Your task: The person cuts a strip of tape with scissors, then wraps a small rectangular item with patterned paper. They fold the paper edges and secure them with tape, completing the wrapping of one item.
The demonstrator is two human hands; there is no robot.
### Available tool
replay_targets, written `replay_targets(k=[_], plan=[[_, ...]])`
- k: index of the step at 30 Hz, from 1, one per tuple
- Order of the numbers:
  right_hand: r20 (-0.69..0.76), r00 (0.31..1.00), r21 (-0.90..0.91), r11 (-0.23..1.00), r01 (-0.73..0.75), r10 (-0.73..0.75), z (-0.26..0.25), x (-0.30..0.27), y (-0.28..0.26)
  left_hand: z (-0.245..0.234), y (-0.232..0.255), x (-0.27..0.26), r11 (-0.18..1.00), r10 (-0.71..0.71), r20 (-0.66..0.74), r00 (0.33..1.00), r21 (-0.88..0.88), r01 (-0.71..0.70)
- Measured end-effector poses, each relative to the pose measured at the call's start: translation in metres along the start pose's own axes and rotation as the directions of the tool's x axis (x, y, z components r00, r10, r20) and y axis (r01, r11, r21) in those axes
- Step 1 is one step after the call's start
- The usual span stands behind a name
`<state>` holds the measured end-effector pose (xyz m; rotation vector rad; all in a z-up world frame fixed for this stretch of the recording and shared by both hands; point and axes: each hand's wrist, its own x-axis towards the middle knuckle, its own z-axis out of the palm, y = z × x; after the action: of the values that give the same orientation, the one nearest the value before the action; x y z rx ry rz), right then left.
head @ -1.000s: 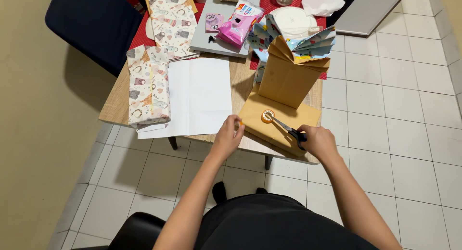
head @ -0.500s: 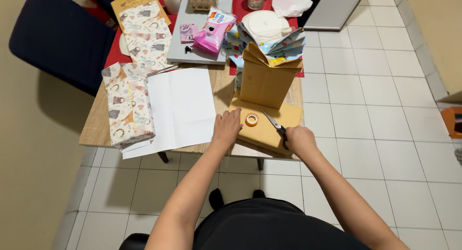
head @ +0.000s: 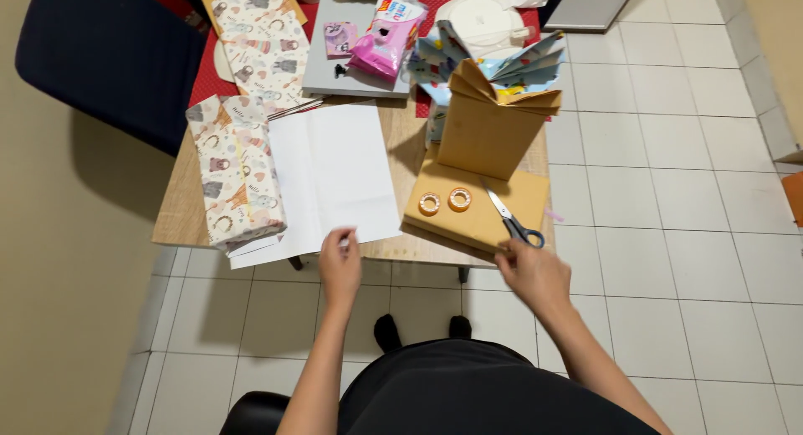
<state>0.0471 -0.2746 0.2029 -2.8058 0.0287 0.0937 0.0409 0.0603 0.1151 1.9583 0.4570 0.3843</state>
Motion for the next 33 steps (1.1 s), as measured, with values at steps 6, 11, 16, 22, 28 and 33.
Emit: replay_targets(k=[6, 11, 16, 22, 28, 33], plan=[[0.282, 0.954, -0.007, 0.994, 0.11, -0.104, 0.028, -0.032, -0.037, -0.016, -0.104, -0.028, 0.889, -0.455, 0.025, 0.89, -0.045, 0.455], [0.212, 0.965, 0.033, 0.988, 0.149, -0.153, 0.036, -0.021, -0.06, -0.004, -0.129, -0.015, 0.869, -0.475, 0.149, 0.867, -0.078, 0.489], [0.169, 0.978, 0.035, 0.992, 0.122, -0.126, 0.037, -0.021, -0.077, -0.004, -0.115, -0.006, 0.856, -0.513, 0.214, 0.831, 0.06, 0.513], [0.217, 0.976, 0.022, 0.999, 0.026, -0.03, 0.052, -0.043, -0.086, -0.006, -0.107, 0.004, 0.87, -0.487, 0.274, 0.829, 0.067, 0.488], [0.25, 0.968, 0.02, 0.999, -0.03, 0.024, 0.058, -0.053, -0.093, 0.001, -0.125, 0.016, 0.826, -0.532, 0.391, 0.751, 0.041, 0.563], [0.258, 0.965, 0.019, 0.999, -0.047, 0.04, 0.055, -0.045, -0.096, 0.0, -0.11, 0.035, 0.621, -0.656, 0.514, 0.553, -0.048, 0.782]])
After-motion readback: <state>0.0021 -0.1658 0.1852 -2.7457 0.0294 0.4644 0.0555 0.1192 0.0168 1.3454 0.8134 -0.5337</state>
